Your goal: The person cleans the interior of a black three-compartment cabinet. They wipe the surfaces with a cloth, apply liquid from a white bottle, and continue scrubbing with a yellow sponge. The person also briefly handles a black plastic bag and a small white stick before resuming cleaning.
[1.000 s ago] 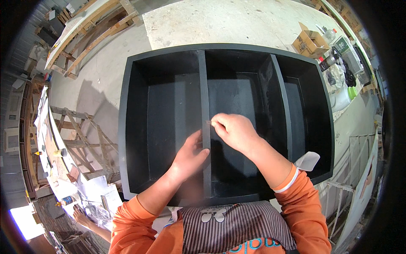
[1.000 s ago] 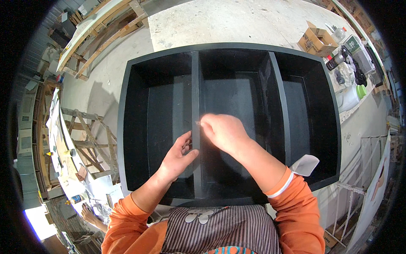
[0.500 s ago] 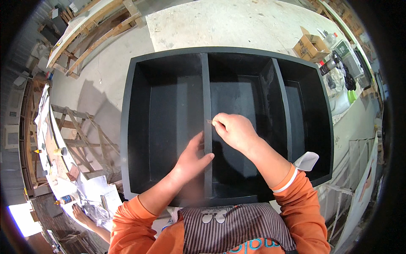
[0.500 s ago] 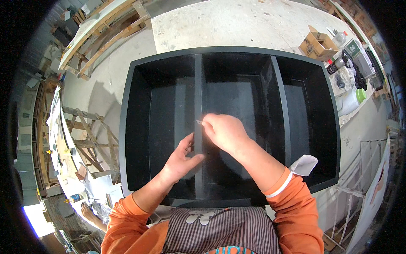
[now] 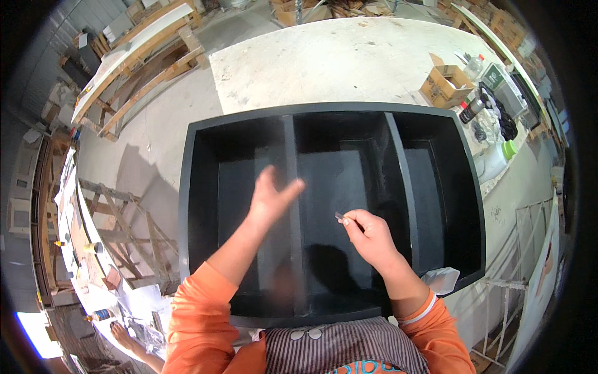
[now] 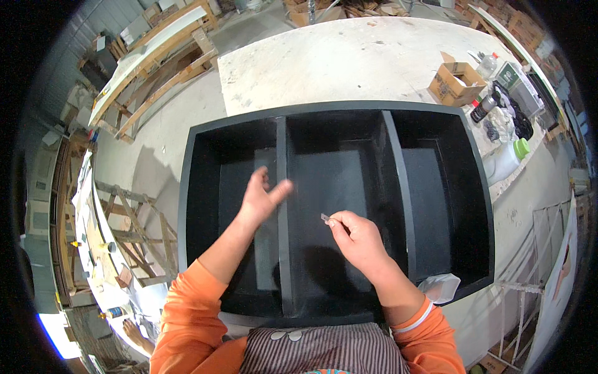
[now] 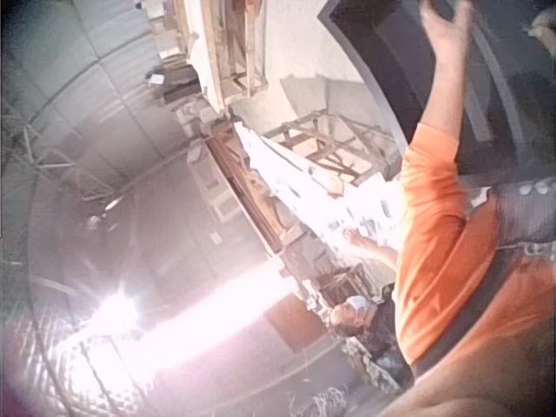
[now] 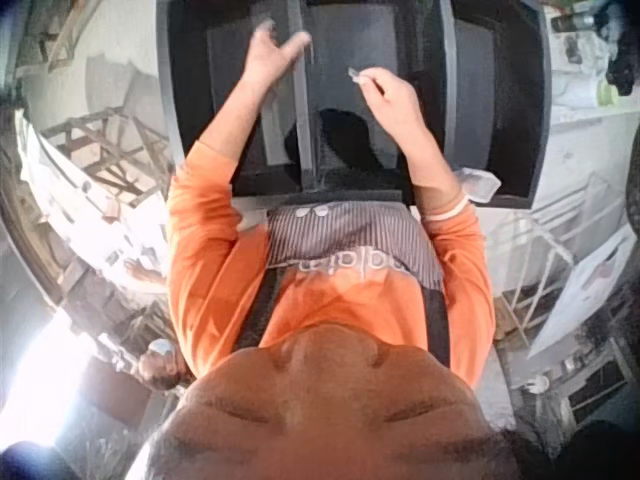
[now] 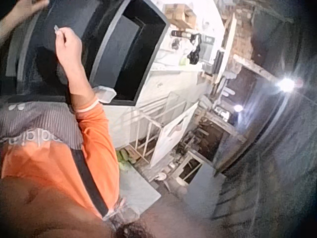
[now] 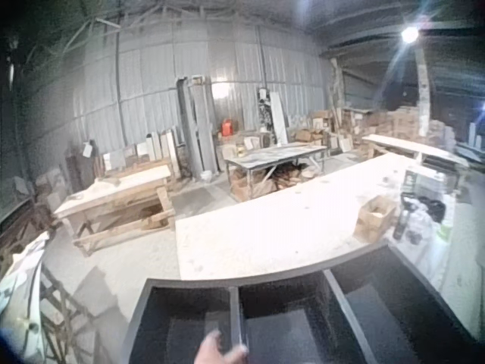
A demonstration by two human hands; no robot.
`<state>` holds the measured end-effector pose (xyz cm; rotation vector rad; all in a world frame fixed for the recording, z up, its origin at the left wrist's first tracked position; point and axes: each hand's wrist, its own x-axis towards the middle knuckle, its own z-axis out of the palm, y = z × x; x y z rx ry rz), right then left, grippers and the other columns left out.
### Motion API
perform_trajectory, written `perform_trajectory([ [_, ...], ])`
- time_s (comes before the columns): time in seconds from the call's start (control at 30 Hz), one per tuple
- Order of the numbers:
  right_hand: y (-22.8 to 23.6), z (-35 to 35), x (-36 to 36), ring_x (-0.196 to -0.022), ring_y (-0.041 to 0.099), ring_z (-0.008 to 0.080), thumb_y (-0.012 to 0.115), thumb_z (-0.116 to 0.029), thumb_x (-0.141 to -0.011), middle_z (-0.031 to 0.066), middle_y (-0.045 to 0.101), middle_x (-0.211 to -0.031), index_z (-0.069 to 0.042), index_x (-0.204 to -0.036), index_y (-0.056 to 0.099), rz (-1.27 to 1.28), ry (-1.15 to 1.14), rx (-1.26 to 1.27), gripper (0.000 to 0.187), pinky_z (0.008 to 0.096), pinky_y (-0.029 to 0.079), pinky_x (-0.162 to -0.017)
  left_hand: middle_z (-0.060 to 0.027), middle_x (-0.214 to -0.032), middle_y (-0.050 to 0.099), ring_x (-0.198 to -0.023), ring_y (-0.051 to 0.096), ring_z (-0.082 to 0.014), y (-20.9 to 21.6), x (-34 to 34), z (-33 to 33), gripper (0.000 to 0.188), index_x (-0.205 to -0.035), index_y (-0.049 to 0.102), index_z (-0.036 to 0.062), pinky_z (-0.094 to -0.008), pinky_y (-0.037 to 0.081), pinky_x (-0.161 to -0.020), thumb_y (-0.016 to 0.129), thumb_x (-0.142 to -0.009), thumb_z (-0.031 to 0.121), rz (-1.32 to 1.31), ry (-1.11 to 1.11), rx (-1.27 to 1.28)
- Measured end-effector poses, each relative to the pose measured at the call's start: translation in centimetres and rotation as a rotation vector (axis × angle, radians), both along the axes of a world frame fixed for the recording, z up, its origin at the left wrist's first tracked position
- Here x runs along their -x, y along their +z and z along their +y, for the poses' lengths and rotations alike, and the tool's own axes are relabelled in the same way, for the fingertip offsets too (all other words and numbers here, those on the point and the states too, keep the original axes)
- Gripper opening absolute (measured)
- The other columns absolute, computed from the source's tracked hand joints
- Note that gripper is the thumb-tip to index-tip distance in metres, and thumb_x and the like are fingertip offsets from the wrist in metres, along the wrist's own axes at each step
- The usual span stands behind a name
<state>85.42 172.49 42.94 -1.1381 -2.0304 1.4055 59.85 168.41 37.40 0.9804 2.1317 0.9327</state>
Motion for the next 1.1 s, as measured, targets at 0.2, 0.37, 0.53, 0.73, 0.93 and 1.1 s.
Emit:
perform_trajectory([
  [0.2, 0.1, 0.6, -0.2, -0.077, 0.07, 0.0246, 0.062, -0.014, -0.097, 0.0162, 0.071, -0.088, 0.0, -0.106, 0.069, 0.061, -0.079, -0.005, 0.018, 0.0322, 0.054, -0.069, -0.0287, -0.148, 0.042, -0.137, 0.044, -0.039, 1.8, 2.4, 8.1, 0.067, -0.145, 0.042, -0.0038, -0.0444, 0.039, -0.112, 0.064, -0.094, 0.033, 0.402, 0.063, -0.177],
  [0.37, 0.1, 0.4, 0.0, -0.082, 0.069, 0.0333, 0.061, -0.016, -0.097, 0.0185, 0.07, -0.091, -0.001, -0.105, 0.068, 0.085, -0.021, -0.109, 0.018, 0.0379, 0.054, -0.072, -0.021, -0.164, 0.018, -0.148, 0.026, -0.0405, 2.2, -1.4, 9.4, 0.071, -0.152, 0.033, -0.0005, -0.0496, 0.029, -0.118, 0.06, -0.092, 0.025, 0.809, -0.278, 0.173],
  [0.53, 0.3, 0.7, -0.1, -0.086, 0.067, 0.0383, 0.058, -0.019, -0.098, 0.0199, 0.068, -0.092, -0.001, -0.104, 0.067, 0.117, -0.022, -0.071, 0.02, 0.0417, 0.052, -0.075, -0.0224, -0.163, 0.02, -0.144, 0.031, -0.0428, 3.1, -3.6, 5.0, 0.063, -0.146, 0.042, -0.0031, -0.0485, 0.034, -0.114, 0.058, -0.09, 0.019, 0.891, -0.351, 0.13],
  [0.73, 0.0, 0.7, 0.0, -0.08, 0.067, 0.0358, 0.058, -0.02, -0.098, 0.0182, 0.068, -0.088, -0.002, -0.102, 0.067, 0.189, -0.05, -0.105, 0.02, 0.0412, 0.051, -0.071, -0.0243, -0.162, 0.019, -0.138, 0.035, -0.0518, 4.3, -7.8, -4.3, 0.058, -0.142, 0.048, -0.0029, -0.0546, 0.037, -0.112, 0.06, -0.09, 0.019, 0.748, -0.448, 0.065],
  [0.93, -0.1, 0.8, 0.2, -0.077, 0.068, 0.0336, 0.059, -0.022, -0.099, 0.0167, 0.07, -0.086, -0.004, -0.103, 0.069, 0.19, -0.091, -0.288, 0.02, 0.0406, 0.052, -0.068, -0.0251, -0.15, 0.037, -0.132, 0.033, -0.0587, 4.8, -11.2, -11.8, 0.052, -0.132, 0.058, -0.0009, -0.0611, 0.036, -0.111, 0.064, -0.084, 0.018, 0.784, -0.63, 0.062],
  [1.1, 2.7, 1.0, -0.8, -0.085, 0.069, 0.0253, 0.056, -0.018, -0.1, 0.0147, 0.071, -0.096, -0.001, -0.111, 0.068, 0.152, -0.06, -0.092, 0.024, 0.034, 0.054, -0.077, -0.0188, -0.151, 0.038, -0.136, 0.029, -0.0583, 6.7, -12.4, -14.7, 0.047, -0.131, 0.062, 0.0082, -0.0674, 0.026, -0.113, 0.064, -0.086, 0.023, 0.678, -0.687, 0.171],
])
